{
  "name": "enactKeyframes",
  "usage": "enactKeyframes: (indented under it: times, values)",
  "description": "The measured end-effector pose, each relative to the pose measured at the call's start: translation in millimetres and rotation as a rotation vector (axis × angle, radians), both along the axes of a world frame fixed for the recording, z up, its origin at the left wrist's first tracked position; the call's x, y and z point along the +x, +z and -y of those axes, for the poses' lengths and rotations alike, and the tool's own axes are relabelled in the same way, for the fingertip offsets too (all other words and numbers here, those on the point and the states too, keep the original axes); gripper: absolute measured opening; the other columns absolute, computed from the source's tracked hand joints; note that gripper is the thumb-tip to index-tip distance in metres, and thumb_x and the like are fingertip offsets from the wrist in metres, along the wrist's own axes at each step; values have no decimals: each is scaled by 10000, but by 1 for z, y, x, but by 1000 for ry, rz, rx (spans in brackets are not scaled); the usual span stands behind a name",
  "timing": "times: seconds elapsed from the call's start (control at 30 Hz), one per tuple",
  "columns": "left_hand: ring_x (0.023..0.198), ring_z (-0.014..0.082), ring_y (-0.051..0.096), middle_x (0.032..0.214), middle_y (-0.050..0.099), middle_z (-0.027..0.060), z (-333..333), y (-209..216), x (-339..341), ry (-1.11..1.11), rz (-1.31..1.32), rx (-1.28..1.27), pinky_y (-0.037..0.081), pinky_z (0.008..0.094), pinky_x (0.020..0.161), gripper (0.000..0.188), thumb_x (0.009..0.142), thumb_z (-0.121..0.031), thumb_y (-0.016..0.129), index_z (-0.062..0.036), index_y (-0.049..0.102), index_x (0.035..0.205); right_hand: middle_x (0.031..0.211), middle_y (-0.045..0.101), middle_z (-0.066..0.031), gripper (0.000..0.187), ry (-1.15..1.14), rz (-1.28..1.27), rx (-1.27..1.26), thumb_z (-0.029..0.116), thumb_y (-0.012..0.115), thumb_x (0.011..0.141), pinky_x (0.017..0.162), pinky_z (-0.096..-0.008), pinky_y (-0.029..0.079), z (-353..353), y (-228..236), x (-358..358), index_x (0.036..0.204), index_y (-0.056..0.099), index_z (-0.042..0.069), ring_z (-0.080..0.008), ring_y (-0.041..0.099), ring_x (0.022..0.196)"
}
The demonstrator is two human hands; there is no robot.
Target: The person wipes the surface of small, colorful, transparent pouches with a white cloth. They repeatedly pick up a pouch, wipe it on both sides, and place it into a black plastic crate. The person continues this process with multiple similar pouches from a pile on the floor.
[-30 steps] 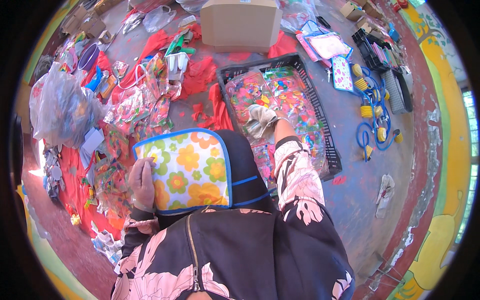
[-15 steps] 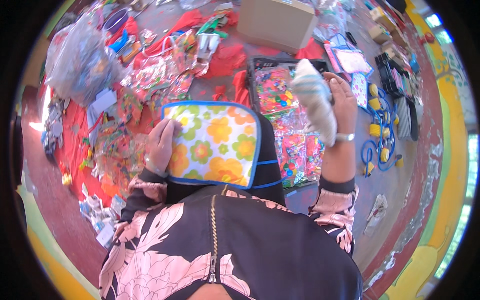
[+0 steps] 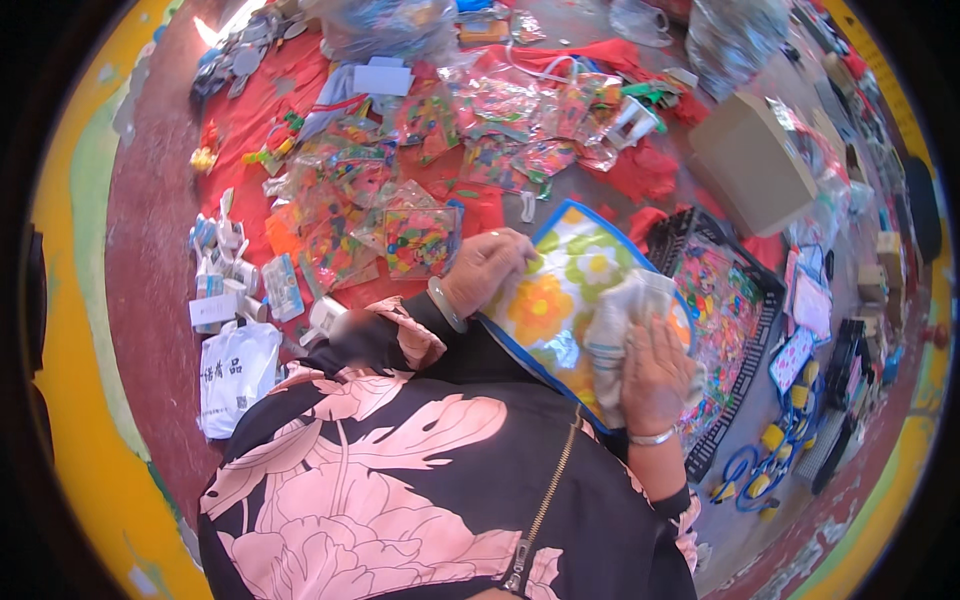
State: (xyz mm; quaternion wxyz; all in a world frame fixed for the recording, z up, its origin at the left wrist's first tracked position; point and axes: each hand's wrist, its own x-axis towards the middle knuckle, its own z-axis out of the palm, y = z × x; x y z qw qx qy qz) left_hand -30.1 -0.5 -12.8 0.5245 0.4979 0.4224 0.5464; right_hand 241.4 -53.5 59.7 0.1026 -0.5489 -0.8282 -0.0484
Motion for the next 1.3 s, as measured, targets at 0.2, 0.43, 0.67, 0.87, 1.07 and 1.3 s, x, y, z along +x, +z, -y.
enactKeyframes:
  times: [0.2, 0.43, 0.67, 0.87, 1.07, 1.3]
  values:
    - [645, 275, 617, 680, 633, 152, 4, -159, -112, 636, -548, -358, 462, 353, 604, 339, 846, -319, 555, -2, 660, 787, 1205, 585, -142, 349, -38, 30, 47, -42, 512, 782, 967, -382, 362, 13, 9, 2, 1110, 618, 13, -316, 516, 1168]
    - [618, 250, 611, 663, 631, 166, 80, -326, -206, 700, -781, -1070, 459, 394, 608, 393, 760, -351, 616, 29, 672, 846, 1150, 617, -129, 389, 60, -160, -29, -50, 467, 742, 950, -399, 346, 2, -14, 12, 1095, 619, 13, -313, 541, 1123]
    - [1105, 359, 551, 1110, 600, 255, 82, -419, -223, 920, -410, -1036, 425, 385, 932, 660, 661, -375, 726, 69, 567, 1122, 1143, 611, -157, 376, 64, -181, -82, -36, 464, 743, 946, -410, 352, -5, -13, 11, 1087, 612, -4, -340, 538, 1114]
    - [1054, 344, 578, 1131, 588, 250, 52, -388, -220, 825, -702, -1116, 437, 387, 906, 609, 709, -324, 703, 68, 542, 1147, 1137, 612, -162, 361, 69, -194, -109, -28, 455, 752, 939, -422, 359, -14, -13, 13, 1076, 613, -13, -357, 539, 1093]
    - [1035, 337, 585, 1121, 591, 242, 20, -366, -207, 479, -1031, -962, 442, 383, 896, 589, 723, -301, 694, 68, 535, 1154, 1130, 614, -164, 360, 53, -194, -124, -25, 454, 746, 932, -422, 364, -16, -10, 9, 1066, 617, -13, -352, 543, 1087]
    - [1013, 328, 593, 1109, 595, 234, -6, -363, -202, -20, -1219, -1069, 448, 378, 884, 567, 738, -275, 685, 68, 526, 1161, 1119, 617, -161, 361, 51, -231, -106, -32, 458, 741, 928, -419, 364, -15, -12, 9, 1063, 621, -11, -353, 546, 1083]
